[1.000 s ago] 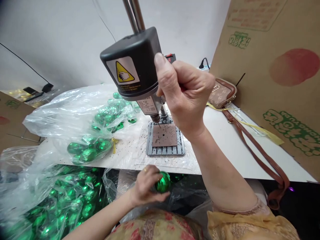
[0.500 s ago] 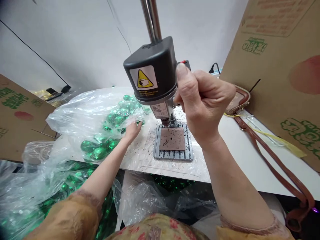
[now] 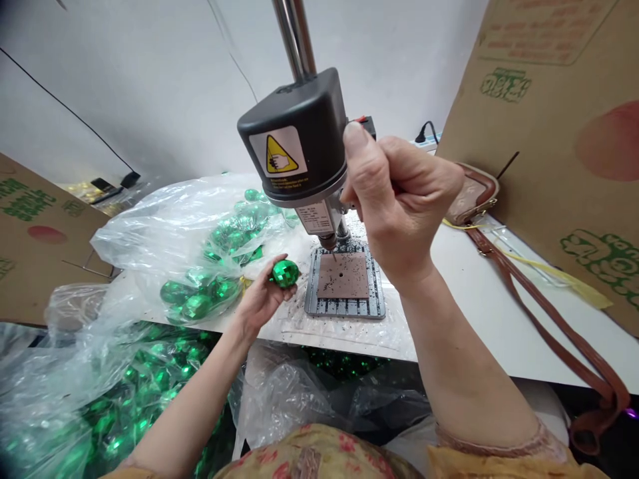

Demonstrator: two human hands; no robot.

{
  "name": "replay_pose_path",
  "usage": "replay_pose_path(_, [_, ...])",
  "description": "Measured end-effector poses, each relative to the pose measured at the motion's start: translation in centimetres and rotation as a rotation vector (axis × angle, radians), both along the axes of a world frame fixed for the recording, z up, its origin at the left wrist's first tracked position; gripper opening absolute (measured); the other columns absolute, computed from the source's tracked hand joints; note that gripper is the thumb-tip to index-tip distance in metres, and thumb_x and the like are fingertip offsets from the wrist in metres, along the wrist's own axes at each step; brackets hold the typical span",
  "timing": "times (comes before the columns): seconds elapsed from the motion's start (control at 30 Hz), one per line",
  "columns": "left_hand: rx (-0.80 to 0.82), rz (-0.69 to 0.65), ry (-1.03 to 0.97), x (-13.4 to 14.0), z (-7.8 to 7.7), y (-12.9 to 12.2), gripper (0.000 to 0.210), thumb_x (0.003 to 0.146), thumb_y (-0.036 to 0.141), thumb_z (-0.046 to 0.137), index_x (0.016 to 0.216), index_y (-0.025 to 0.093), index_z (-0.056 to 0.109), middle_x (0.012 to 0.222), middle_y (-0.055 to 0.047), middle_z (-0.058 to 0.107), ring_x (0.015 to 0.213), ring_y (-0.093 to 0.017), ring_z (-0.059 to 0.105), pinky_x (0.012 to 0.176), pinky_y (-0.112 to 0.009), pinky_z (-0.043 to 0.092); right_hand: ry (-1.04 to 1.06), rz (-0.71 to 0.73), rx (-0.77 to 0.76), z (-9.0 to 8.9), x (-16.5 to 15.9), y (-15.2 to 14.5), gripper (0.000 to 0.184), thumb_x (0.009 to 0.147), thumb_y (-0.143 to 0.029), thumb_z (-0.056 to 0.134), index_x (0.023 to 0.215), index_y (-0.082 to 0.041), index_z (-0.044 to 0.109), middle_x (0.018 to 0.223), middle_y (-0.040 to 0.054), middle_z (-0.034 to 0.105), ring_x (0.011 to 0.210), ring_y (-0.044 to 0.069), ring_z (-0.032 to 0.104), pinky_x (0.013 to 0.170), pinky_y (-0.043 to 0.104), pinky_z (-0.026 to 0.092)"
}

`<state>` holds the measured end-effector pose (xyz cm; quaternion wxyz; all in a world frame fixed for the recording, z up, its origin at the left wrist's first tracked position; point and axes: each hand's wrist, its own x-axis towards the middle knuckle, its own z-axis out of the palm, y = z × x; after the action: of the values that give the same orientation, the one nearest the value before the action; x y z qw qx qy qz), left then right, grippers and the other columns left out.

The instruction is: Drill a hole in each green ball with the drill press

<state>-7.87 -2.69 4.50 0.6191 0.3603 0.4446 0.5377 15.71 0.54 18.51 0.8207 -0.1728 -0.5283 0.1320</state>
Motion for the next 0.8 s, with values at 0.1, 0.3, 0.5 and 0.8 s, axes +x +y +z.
replay_pose_path(0.1, [-0.076, -0.082, -0.161, 1.9, 0.2, -1.2, 0.053, 0.085, 0.055, 0.071, 0.124, 0.023, 0.056, 0.095, -0.006, 0.068, 0.072, -0.017, 0.068, 0.057, -0.025, 0.052, -0.012, 0.011, -0.008, 0.0, 0.1, 0.0, 0.041, 0.088, -0.022, 0.064, 0.049, -0.018, 0.055, 0.041, -0.0051, 0.041, 0.038, 0.005, 0.035, 0.041, 0.029, 0.023])
replay_pose_path(0.3, [-0.066, -0.043, -0.061, 4.1, -0.3, 0.1, 0.051, 0.077, 0.042, 0.08, 0.114, 0.022, 0.05, 0.089, -0.003, 0.068, 0.071, -0.019, 0.07, 0.064, -0.031, 0.057, -0.045, -0.022, -0.054, -0.1, 0.2, -0.2, 0.043, 0.089, -0.028, 0.065, 0.048, -0.021, 0.053, 0.041, -0.0039, 0.042, 0.039, 0.008, 0.037, 0.043, 0.032, 0.028])
replay_pose_path(0.5, [0.048, -0.024, 0.28, 5.2, -1.0, 1.4, 0.046, 0.089, 0.048, 0.065, 0.125, 0.023, 0.055, 0.093, -0.003, 0.066, 0.075, -0.016, 0.063, 0.067, -0.028, 0.051, -0.073, -0.068, -0.089, -0.2, 0.2, -0.4, 0.046, 0.089, -0.037, 0.064, 0.048, -0.024, 0.048, 0.043, -0.0018, 0.044, 0.039, 0.011, 0.035, 0.043, 0.036, 0.03])
replay_pose_path(0.8, [0.257, -0.011, 0.235, 5.9, -3.2, 4.2, 0.055, 0.065, 0.038, 0.091, 0.103, 0.019, 0.057, 0.098, -0.003, 0.07, 0.088, -0.016, 0.065, 0.08, -0.028, 0.052, -0.066, -0.043, -0.049, -0.2, 0.2, -0.5, 0.045, 0.09, -0.029, 0.064, 0.048, -0.021, 0.05, 0.041, -0.004, 0.037, 0.039, 0.008, 0.035, 0.044, 0.032, 0.029])
